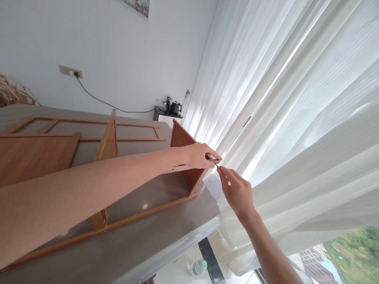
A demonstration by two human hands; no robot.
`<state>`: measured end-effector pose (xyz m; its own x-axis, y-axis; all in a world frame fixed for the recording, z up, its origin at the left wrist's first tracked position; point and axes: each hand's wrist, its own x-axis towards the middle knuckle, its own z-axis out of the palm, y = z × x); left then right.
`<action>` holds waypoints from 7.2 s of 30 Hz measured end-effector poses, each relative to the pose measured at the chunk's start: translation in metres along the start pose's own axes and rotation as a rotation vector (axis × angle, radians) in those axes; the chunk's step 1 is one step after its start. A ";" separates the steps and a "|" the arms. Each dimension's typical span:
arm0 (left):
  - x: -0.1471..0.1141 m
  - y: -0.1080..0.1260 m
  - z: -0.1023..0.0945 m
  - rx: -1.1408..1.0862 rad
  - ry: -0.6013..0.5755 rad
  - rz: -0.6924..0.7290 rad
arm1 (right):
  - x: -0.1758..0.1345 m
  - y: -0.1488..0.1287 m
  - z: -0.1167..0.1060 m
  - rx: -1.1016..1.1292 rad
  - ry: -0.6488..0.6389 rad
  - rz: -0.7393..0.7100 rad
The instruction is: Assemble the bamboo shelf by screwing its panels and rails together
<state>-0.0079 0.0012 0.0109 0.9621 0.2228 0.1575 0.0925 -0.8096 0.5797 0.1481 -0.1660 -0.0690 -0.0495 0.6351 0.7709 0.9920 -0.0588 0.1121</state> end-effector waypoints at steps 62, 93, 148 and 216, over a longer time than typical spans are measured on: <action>0.003 -0.002 0.003 -0.009 0.014 0.001 | -0.004 -0.007 0.003 0.031 0.032 0.057; 0.004 -0.007 0.005 -0.006 0.011 0.025 | 0.003 0.030 0.000 -0.265 0.130 -0.358; 0.003 -0.002 0.003 -0.008 0.031 0.010 | 0.008 0.020 -0.005 -0.282 0.121 -0.363; 0.003 -0.006 0.005 -0.034 0.026 0.040 | -0.002 -0.002 0.002 0.096 -0.065 0.045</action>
<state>-0.0046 0.0040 0.0035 0.9578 0.2047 0.2016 0.0446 -0.7990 0.5996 0.1468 -0.1655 -0.0718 0.0003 0.6822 0.7312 0.9997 -0.0166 0.0151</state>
